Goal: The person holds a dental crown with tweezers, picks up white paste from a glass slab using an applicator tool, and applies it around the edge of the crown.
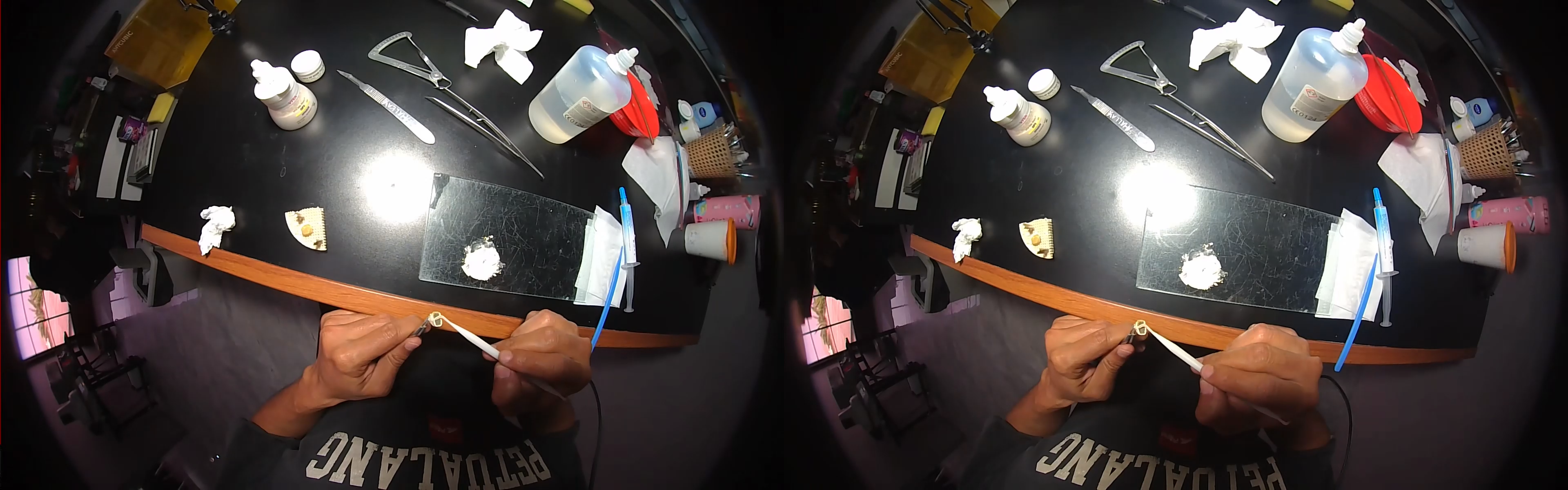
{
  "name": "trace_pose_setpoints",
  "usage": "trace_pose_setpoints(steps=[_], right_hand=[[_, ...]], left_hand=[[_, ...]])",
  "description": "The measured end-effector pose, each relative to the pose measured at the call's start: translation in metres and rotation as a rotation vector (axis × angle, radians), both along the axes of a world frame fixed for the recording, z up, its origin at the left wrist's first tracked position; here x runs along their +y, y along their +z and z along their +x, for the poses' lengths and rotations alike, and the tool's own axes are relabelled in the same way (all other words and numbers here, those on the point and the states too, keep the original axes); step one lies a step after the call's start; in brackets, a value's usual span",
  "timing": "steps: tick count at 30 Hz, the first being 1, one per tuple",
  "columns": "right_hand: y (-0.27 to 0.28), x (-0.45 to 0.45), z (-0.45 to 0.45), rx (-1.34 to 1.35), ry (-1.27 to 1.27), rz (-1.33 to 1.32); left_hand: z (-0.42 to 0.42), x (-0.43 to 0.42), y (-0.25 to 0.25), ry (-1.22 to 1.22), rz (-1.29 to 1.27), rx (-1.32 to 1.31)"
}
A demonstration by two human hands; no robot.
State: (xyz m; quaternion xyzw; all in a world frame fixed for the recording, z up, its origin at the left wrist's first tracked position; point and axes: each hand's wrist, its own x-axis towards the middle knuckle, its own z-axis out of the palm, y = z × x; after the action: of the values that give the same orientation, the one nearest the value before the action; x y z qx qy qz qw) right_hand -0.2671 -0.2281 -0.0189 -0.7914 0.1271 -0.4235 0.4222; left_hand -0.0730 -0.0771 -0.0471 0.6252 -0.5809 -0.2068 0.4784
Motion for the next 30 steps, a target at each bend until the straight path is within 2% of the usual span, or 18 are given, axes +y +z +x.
trace_pose_setpoints(steps=[13, 19, 30], right_hand=[[0.0026, -0.0011, 0.0018, 0.027, 0.002, -0.002], [-0.0002, -0.0003, -0.0065, 0.123, -0.178, -0.132], [-0.0035, 0.0020, 0.0002, 0.196, -0.216, -0.225]], left_hand=[[-0.0036, -0.0017, -0.0050, 0.040, -0.058, 0.030], [-0.0029, -0.0015, -0.0056, 0.032, -0.054, 0.032], [-0.0024, -0.0008, -0.0066, 0.023, -0.056, 0.049]])
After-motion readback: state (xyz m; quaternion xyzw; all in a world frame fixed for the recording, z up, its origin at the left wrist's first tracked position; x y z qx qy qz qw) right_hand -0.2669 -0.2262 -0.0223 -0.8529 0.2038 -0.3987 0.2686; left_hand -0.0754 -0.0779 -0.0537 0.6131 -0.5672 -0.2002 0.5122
